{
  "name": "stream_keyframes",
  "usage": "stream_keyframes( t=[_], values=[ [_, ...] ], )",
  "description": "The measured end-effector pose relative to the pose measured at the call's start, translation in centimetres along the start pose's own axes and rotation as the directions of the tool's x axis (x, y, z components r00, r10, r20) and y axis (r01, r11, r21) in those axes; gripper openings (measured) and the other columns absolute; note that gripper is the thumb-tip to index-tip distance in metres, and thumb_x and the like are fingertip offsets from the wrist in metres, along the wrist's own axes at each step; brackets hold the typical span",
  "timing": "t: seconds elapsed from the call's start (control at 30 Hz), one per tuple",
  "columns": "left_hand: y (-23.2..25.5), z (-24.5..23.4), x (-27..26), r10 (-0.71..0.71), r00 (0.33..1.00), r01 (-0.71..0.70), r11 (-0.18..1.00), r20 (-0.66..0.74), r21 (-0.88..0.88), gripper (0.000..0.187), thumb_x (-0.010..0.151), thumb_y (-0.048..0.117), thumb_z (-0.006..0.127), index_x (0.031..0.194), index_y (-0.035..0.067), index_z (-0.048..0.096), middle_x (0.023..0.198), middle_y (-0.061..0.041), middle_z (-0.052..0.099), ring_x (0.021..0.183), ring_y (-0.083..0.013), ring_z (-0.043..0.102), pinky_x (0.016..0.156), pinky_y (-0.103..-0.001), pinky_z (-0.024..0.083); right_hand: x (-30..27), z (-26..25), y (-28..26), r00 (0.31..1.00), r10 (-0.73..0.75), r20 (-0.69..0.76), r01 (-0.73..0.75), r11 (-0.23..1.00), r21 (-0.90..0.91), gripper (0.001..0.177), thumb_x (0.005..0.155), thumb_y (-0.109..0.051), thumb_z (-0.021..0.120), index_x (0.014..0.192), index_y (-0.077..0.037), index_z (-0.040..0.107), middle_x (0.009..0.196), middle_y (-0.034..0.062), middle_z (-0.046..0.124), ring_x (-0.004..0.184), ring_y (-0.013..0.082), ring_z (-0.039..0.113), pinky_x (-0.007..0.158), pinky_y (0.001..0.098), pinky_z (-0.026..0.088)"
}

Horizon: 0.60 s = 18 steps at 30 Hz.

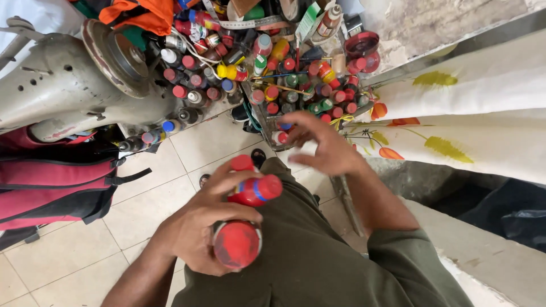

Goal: The person retrieves a pair of brown leather shoes from a shelf and places them on a workbench. They then walk to a storage area to gather supplies, including a small box and a can of red shoe polish. Returning to the workbench, the person opens the polish can and uses a sponge to apply the red polish to the shoes.

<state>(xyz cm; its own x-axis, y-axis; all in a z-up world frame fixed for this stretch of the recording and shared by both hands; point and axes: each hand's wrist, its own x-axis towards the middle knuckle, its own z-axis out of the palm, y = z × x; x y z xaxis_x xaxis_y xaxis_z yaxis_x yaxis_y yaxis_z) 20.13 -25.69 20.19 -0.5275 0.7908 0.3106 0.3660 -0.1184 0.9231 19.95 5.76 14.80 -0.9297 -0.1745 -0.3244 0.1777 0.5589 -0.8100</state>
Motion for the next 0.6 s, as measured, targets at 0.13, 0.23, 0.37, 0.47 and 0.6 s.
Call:
stream_keyframes(
  t=[0.13, 0.23, 0.37, 0.47, 0.6],
  values=[
    [-0.4, 1.0, 2.8, 0.009, 0.971, 0.006, 0.998, 0.238, -0.063, 0.065, 0.065, 0.057, 0.077, 0.12, 0.023, 0.068, 0.147, -0.023, 0.049, 0.128, -0.0448, 0.054, 0.107, -0.061, 0.038, -1.3, -0.6, -2.8, 0.686, -0.672, 0.279, 0.59, 0.738, 0.327, 0.064, 0.101, -0.021, 0.075, 0.154, -0.015, 0.041, 0.157, 0.0159, 0.044, 0.123, 0.0324, 0.066, 0.103, 0.0461, 0.062],
    [-0.6, 1.2, 3.6, 0.017, 0.953, 0.019, 0.993, 0.301, -0.115, 0.065, 0.066, 0.059, 0.075, 0.119, 0.021, 0.069, 0.145, -0.021, 0.051, 0.128, -0.042, 0.054, 0.102, -0.056, 0.045, -1.9, -1.0, -3.0, 0.613, -0.734, 0.293, 0.709, 0.674, 0.205, 0.053, 0.104, -0.022, 0.072, 0.15, -0.014, 0.047, 0.146, 0.0165, 0.058, 0.134, 0.0388, 0.064, 0.105, 0.0516, 0.059],
    [-0.9, 1.8, 4.7, 0.063, 0.955, 0.005, 0.974, 0.291, -0.227, 0.064, 0.073, 0.061, 0.071, 0.12, 0.019, 0.067, 0.15, -0.022, 0.046, 0.14, -0.0449, 0.045, 0.115, -0.062, 0.037, -3.1, -0.6, -1.7, 0.638, -0.75, 0.177, 0.758, 0.651, 0.026, 0.053, 0.098, -0.027, 0.079, 0.14, -0.011, 0.05, 0.128, 0.0189, 0.067, 0.109, 0.0347, 0.074, 0.088, 0.0446, 0.063],
    [-1.2, 2.2, 4.5, 0.058, 0.968, -0.009, 0.98, 0.243, -0.196, 0.066, 0.07, 0.06, 0.073, 0.12, 0.018, 0.068, 0.152, -0.023, 0.043, 0.156, -0.0546, 0.025, 0.123, -0.073, 0.018, -3.6, -3.2, -2.9, 0.776, -0.611, 0.159, 0.625, 0.778, -0.06, 0.018, 0.083, -0.001, 0.079, 0.097, -0.01, 0.072, 0.099, 0.0037, 0.065, 0.083, 0.016, 0.063, 0.07, 0.0266, 0.056],
    [-0.1, 1.0, 3.8, 0.003, 0.99, 0.023, 0.983, 0.14, -0.183, 0.062, 0.077, 0.062, 0.067, 0.114, 0.013, 0.069, 0.153, -0.028, 0.044, 0.149, -0.0493, 0.042, 0.112, -0.064, 0.042, -0.2, -9.4, 5.0, 0.857, -0.503, -0.109, 0.457, 0.841, -0.29, 0.021, 0.087, -0.003, 0.083, 0.103, -0.012, 0.073, 0.103, 0.0045, 0.068, 0.097, 0.02, 0.062, 0.086, 0.0348, 0.049]
  ],
)
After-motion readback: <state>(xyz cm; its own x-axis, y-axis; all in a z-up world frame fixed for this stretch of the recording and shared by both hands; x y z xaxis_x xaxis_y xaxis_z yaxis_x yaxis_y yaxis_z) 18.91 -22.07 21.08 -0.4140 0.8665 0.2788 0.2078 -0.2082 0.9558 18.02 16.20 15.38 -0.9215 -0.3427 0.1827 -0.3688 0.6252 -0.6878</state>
